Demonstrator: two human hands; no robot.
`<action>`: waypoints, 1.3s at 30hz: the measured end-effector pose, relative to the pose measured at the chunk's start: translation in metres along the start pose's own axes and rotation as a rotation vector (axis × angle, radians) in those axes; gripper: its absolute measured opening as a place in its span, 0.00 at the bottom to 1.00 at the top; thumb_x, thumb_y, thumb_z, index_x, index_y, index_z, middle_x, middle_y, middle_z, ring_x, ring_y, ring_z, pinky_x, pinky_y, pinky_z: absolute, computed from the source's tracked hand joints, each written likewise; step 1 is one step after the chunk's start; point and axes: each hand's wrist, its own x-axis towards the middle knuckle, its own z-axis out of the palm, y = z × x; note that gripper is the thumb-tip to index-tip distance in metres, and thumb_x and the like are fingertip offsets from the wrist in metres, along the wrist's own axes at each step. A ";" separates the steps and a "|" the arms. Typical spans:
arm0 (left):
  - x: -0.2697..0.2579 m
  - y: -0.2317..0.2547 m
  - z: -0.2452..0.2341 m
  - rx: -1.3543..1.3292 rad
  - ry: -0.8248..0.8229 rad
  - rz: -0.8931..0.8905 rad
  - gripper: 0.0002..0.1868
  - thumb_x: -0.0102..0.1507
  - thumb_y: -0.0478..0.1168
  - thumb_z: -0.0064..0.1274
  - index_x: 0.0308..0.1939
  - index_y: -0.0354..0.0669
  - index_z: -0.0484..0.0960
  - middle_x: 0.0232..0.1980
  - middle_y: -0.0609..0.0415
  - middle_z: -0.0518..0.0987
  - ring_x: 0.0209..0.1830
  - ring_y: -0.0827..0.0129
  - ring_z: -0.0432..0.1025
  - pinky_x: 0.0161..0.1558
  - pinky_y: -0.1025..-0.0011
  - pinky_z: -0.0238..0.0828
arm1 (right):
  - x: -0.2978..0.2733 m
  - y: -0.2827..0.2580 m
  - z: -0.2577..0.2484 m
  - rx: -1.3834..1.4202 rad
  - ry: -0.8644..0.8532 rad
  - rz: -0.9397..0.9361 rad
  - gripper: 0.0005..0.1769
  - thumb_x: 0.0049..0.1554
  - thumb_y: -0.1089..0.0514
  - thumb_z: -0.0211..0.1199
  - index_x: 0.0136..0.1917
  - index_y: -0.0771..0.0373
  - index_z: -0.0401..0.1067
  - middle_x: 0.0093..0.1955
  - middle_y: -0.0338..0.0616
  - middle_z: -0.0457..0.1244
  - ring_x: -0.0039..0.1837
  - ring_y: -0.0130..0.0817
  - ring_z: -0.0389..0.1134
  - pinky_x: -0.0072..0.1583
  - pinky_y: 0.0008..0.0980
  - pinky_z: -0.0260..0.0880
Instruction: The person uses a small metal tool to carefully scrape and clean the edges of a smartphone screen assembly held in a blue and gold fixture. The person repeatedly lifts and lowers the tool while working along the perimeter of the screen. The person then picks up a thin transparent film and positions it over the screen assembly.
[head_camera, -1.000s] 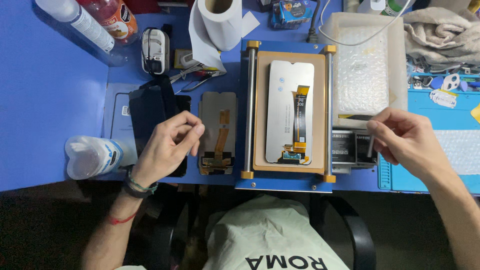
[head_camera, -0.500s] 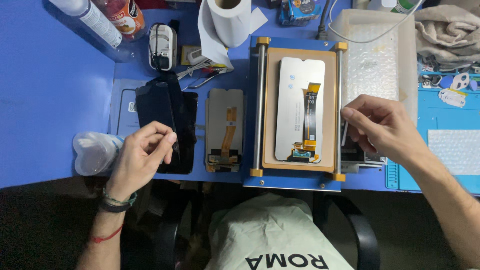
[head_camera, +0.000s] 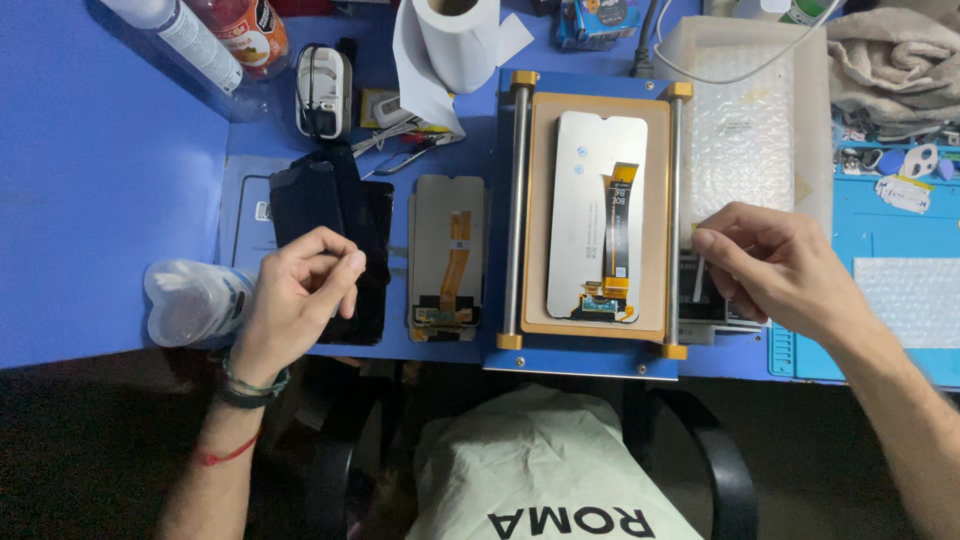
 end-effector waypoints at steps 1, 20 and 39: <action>0.002 0.003 0.002 0.001 0.000 0.002 0.11 0.74 0.43 0.51 0.39 0.42 0.77 0.18 0.59 0.75 0.20 0.81 0.67 0.29 0.81 0.62 | -0.003 0.002 -0.001 0.001 0.002 -0.001 0.16 0.70 0.53 0.58 0.44 0.64 0.71 0.24 0.43 0.58 0.20 0.29 0.54 0.23 0.26 0.50; 0.044 0.063 0.073 -0.020 -0.257 0.138 0.11 0.73 0.45 0.51 0.39 0.46 0.76 0.18 0.61 0.74 0.18 0.81 0.64 0.29 0.80 0.63 | -0.059 0.090 -0.038 0.043 0.152 0.253 0.13 0.68 0.59 0.62 0.46 0.70 0.76 0.23 0.50 0.53 0.21 0.35 0.49 0.23 0.32 0.48; 0.054 0.074 0.079 0.050 -0.281 0.230 0.10 0.75 0.46 0.46 0.42 0.47 0.75 0.20 0.63 0.71 0.20 0.81 0.63 0.30 0.78 0.64 | -0.062 0.090 -0.053 0.067 0.314 0.165 0.18 0.73 0.59 0.60 0.42 0.73 0.70 0.27 0.50 0.52 0.24 0.38 0.50 0.28 0.32 0.46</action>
